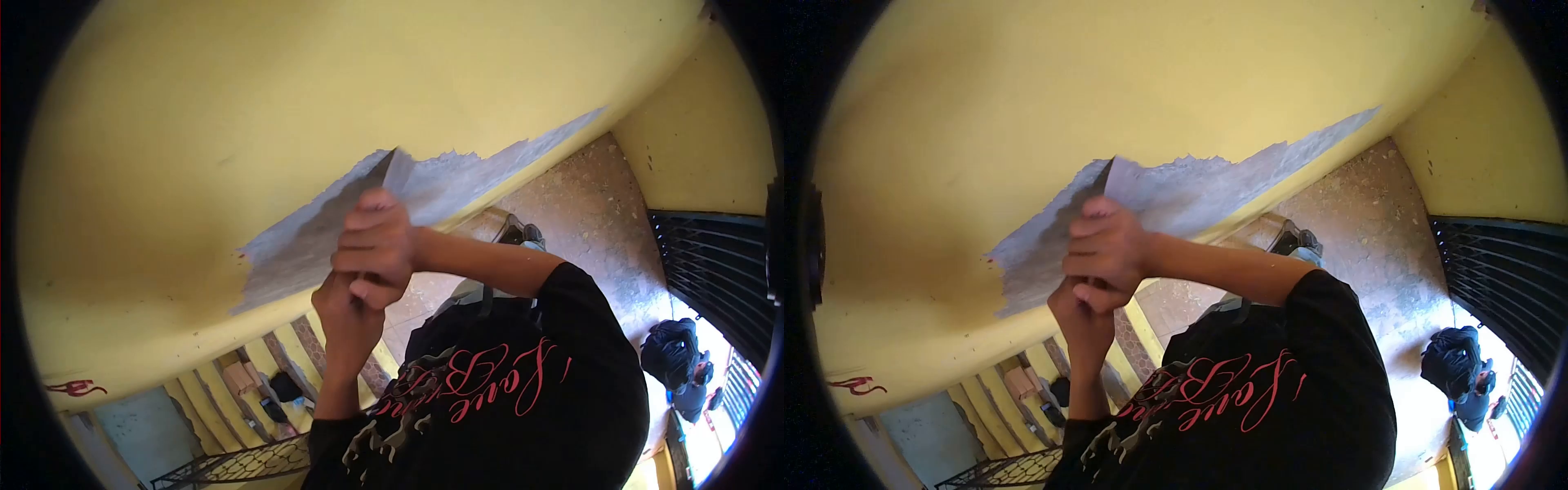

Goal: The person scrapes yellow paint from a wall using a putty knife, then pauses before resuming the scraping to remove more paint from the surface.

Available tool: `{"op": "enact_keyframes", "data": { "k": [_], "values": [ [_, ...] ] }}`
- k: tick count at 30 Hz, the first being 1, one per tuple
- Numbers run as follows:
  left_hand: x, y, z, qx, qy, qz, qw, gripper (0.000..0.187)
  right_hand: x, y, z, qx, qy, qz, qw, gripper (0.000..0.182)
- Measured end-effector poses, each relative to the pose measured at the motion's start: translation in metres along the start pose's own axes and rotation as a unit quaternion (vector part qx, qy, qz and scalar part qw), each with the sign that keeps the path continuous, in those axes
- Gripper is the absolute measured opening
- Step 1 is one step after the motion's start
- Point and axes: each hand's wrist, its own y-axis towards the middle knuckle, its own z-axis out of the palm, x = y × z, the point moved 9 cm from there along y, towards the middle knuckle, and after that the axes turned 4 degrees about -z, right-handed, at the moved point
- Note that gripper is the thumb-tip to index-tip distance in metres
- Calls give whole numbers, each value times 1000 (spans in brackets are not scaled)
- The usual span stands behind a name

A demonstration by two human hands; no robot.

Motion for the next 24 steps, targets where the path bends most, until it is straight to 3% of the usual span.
{"op": "enact_keyframes", "data": {
  "k": [3,13,17,21,24],
  "values": [
    [6,-7,-7,-27,-5,-36,999,12,3,0,8,13,36,0,999,19],
    [-2,-7,7,-26,-3,-7,1000,14,1,-7,1,-11,44,-22,999,23],
    [11,-5,5,-32,-7,-66,997,15,-1,-7,6,4,43,-25,999,25],
    [-6,-8,3,-36,-3,15,999,13,1,-7,1,12,59,-13,998,20],
    [2,5,10,-17,6,-22,1000,14,-11,-4,-6,15,31,-13,999,20]
  ]
}}
